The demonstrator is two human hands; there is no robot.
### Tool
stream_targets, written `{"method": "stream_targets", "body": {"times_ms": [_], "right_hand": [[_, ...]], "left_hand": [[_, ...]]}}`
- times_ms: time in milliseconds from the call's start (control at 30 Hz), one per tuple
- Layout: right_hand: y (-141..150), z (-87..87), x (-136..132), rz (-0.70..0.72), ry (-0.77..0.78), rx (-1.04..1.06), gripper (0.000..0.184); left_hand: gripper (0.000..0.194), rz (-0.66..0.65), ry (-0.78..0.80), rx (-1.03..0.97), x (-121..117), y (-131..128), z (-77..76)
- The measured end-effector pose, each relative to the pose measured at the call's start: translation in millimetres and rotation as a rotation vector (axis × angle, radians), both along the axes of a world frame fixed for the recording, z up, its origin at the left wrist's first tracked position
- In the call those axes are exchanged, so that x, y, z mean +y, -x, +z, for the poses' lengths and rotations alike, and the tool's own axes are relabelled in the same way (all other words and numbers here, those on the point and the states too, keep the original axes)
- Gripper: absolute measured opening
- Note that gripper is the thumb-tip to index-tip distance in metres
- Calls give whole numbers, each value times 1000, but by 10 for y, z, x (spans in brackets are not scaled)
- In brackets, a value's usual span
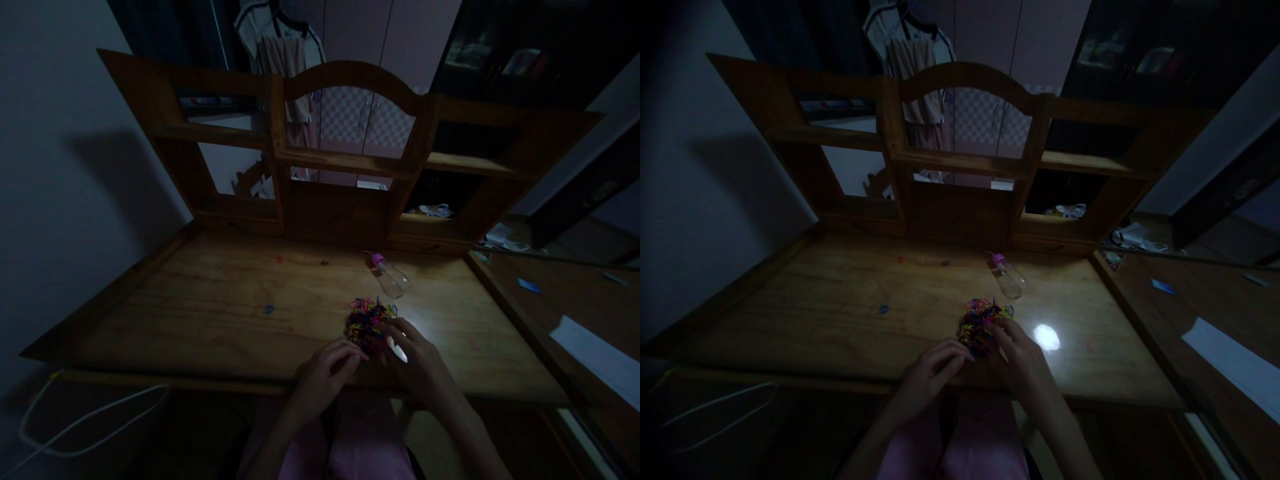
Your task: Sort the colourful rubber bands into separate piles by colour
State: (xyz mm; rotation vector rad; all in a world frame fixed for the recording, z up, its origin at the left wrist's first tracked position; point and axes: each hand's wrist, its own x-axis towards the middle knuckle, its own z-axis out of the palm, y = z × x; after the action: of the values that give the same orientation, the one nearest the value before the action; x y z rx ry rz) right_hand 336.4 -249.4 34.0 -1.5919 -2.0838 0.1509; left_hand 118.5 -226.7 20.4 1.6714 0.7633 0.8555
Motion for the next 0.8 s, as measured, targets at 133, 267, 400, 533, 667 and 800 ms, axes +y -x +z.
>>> {"method": "stream_targets", "body": {"times_ms": [133,267,400,533,667,800], "right_hand": [[24,-55,-19,-73,12,-61,26],[56,-67,56,-136,28,-127,22],[106,-73,117,-164,36,-91,17],[141,-60,117,-195,31,66,14],[104,-32,111,-198,30,282,10],[85,88,163,-192,17,431,18]], "left_hand": [[26,0,7,-10,6,4,-3],[26,1,5,-9,10,1,-10],[25,1,7,3,10,2,-24],[24,-9,9,0,15,2,-47],[25,-13,8,0,18,-3,-53],[25,-10,3,21,16,0,-38]]}}
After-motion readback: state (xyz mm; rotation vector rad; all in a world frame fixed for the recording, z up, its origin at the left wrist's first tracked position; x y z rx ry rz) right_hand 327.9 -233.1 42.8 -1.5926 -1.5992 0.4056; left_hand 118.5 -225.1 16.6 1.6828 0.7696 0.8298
